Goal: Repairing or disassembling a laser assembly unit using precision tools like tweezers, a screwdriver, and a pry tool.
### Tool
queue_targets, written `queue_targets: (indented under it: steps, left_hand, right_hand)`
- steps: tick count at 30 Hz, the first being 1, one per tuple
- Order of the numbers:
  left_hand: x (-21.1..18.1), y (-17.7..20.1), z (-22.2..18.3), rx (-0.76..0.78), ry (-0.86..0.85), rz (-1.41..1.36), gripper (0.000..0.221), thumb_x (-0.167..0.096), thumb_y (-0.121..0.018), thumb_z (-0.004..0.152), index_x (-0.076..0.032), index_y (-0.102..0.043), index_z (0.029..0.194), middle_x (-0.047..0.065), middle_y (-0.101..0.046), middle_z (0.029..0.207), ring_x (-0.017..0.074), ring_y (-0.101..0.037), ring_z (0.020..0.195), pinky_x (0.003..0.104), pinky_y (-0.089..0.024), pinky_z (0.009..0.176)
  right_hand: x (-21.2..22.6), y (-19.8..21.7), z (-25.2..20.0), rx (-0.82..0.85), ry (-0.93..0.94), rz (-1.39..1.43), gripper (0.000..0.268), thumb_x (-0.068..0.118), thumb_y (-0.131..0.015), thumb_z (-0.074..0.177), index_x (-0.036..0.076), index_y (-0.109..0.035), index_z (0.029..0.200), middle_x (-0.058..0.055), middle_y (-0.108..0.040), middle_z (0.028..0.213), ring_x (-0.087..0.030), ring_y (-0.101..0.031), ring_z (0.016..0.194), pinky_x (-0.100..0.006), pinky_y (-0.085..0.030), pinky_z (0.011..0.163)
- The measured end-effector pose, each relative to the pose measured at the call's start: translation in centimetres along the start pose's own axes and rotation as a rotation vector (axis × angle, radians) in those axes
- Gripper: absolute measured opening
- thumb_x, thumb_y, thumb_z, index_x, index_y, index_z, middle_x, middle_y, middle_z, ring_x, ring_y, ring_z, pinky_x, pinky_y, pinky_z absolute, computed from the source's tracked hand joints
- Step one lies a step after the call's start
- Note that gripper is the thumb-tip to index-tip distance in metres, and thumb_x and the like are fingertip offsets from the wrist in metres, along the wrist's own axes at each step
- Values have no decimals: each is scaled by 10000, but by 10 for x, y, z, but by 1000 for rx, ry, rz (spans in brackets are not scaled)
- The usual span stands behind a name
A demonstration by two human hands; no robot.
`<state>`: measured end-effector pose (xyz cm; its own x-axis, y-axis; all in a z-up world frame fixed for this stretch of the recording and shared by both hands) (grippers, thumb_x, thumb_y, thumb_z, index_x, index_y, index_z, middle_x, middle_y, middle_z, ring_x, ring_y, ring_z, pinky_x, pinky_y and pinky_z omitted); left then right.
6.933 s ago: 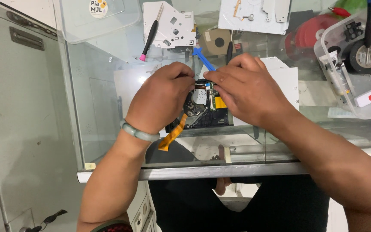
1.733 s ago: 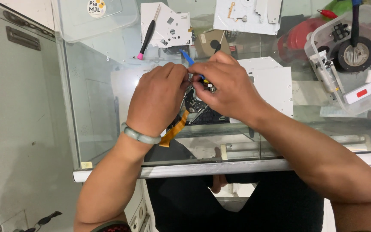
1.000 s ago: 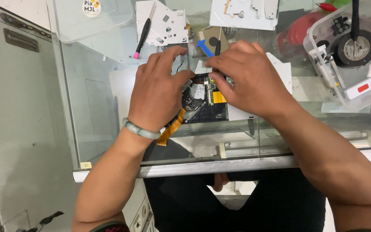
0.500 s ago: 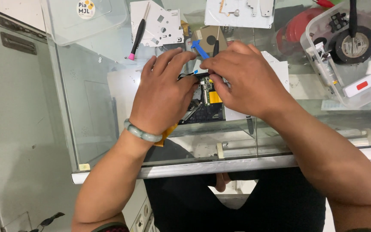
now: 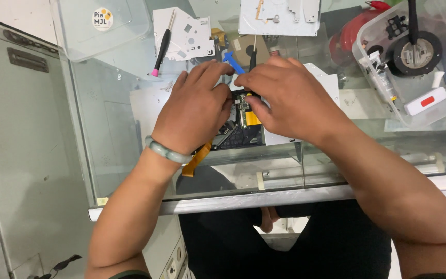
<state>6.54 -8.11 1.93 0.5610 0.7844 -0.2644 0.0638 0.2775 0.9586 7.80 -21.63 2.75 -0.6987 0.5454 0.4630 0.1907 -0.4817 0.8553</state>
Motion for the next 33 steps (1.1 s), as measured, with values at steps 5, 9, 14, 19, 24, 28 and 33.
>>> queue_targets:
  steps: [5,9,14,19,24,28,33]
  left_hand:
    - [-1,-8,3,2,-21,153,151,-191,-673,890,-47,-694,931,59,-566,1321,294,-546,1267,623,-503,914]
    - [-1,-4,2,-66,-33,188,155,-221,-684,878,-75,-693,927,41,-588,1309,277,-556,1222,562,-499,850]
    - [1,-4,6,-43,0,217,136,-216,-670,840,-87,-705,867,20,-556,1270,261,-538,1206,535,-494,787]
    - [2,-5,8,-93,-43,304,151,-237,-668,844,-106,-735,878,2,-551,1227,263,-549,1135,475,-510,739]
    - [-1,-10,6,-85,-124,482,128,-279,-664,866,-157,-705,869,-21,-477,1166,204,-556,1040,470,-584,805]
    - [13,-3,2,-64,-148,345,133,-260,-690,825,-142,-730,871,-26,-520,1208,208,-563,1004,398,-527,729]
    - [25,9,0,-9,-86,-59,60,-118,-658,936,-90,-654,883,65,-527,1269,252,-584,1106,489,-400,923]
  right_hand:
    - [-4,-3,-3,15,-3,-15,336,180,-766,923,89,-684,1235,-46,-699,1122,-301,-610,1059,-470,-474,948]
    - [-6,-9,-3,-8,-2,-17,397,195,-806,913,74,-652,1259,-75,-668,1121,-312,-613,1042,-472,-497,955]
    - [-4,-12,0,-19,-18,53,399,108,-796,892,56,-632,1252,-90,-662,1130,-315,-599,1010,-470,-466,987]
    - [-10,-18,0,13,-142,134,395,90,-771,894,111,-600,1249,-50,-653,1100,-270,-607,1088,-523,-335,1157]
    - [-10,-18,1,24,-215,177,381,82,-753,899,127,-577,1234,-34,-629,1062,-232,-613,1045,-551,-277,1212]
    - [-11,-20,0,24,-206,165,385,86,-757,903,102,-590,1250,-55,-648,1127,-245,-629,1075,-552,-288,1203]
    - [-10,-18,1,49,-210,151,388,123,-738,925,112,-592,1284,-54,-655,1162,-284,-603,1148,-556,-297,1193]
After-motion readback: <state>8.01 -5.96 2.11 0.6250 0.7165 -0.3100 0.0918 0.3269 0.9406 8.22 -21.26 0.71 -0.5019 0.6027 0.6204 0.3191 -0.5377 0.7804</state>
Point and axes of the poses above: each hand's wrist, its own z-axis towards the middle knuckle, its own y-axis out of the back of the hand, x = y × z, the point moved 7 cm from there along z, towards the middle knuckle
